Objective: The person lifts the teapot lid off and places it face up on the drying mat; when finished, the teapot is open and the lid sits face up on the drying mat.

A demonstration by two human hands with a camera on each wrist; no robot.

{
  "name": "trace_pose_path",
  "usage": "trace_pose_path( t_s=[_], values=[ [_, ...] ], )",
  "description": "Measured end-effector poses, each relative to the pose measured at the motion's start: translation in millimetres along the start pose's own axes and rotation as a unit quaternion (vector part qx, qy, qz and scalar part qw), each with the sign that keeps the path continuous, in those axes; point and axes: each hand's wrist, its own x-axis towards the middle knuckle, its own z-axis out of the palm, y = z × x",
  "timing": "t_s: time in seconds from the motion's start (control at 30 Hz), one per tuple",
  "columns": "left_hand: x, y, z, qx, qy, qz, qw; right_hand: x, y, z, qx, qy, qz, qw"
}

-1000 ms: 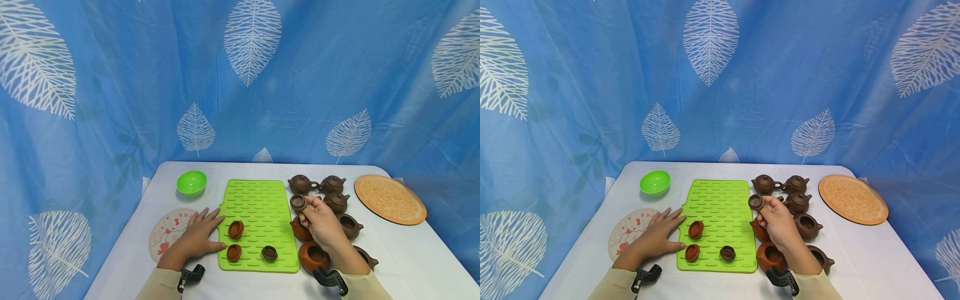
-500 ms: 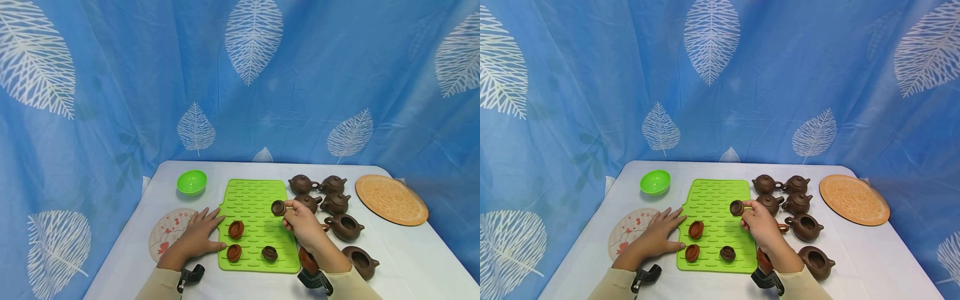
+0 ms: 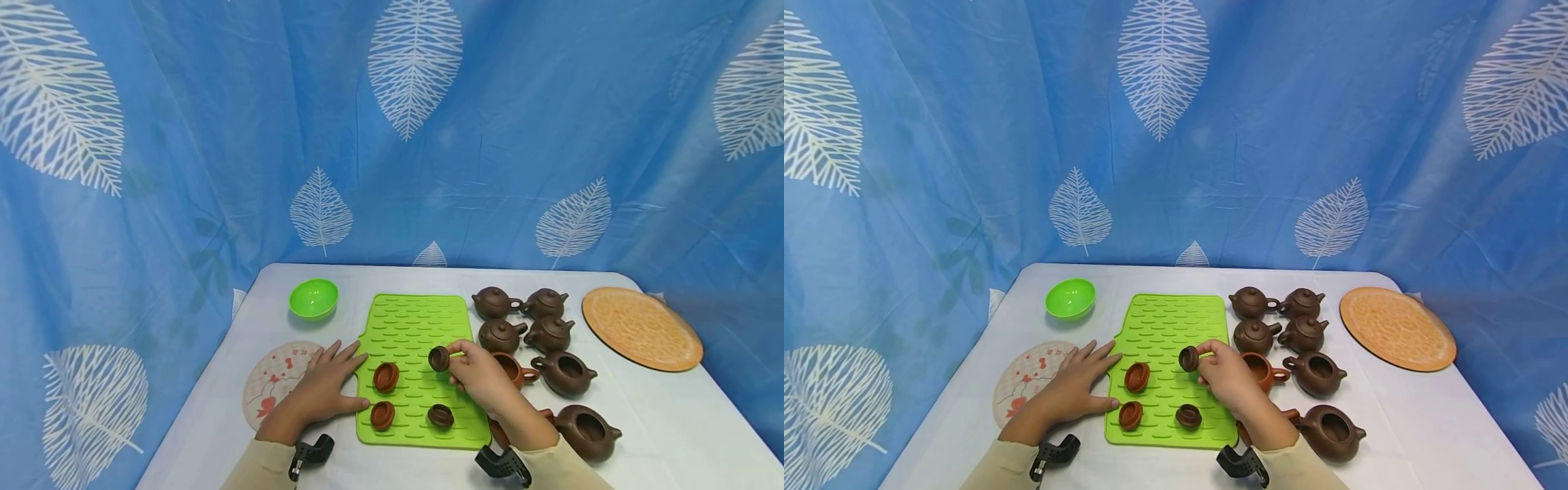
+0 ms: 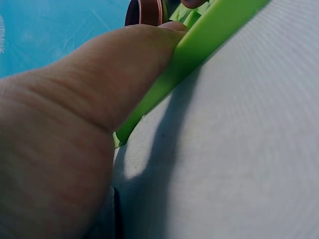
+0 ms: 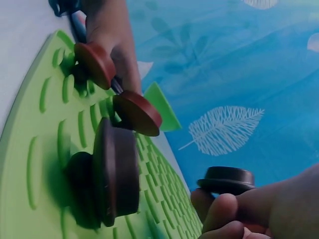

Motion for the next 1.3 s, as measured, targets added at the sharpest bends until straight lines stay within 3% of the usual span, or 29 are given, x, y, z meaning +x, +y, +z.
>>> trace_pose_path(
  t_s=[0.37, 0.77, 1.3],
  values=[
    [-1.3, 0.3, -0.9, -0.006, 0.004, 0.007, 0.9999, -3.1, 3.0, 8.4, -0.135, -0.001, 0.0, 0.991],
    [-1.6, -0.9, 0.2, 0.001, 0.002, 0.005, 1.0, -3.6, 6.4, 11.2, -0.195, -0.015, -0.028, 0.98],
    [0.0, -1.3, 1.0, -0.002, -0.001, 0.002, 1.0, -2.8, 4.2, 8.8, -0.23, -0.007, -0.027, 0.973]
  ],
)
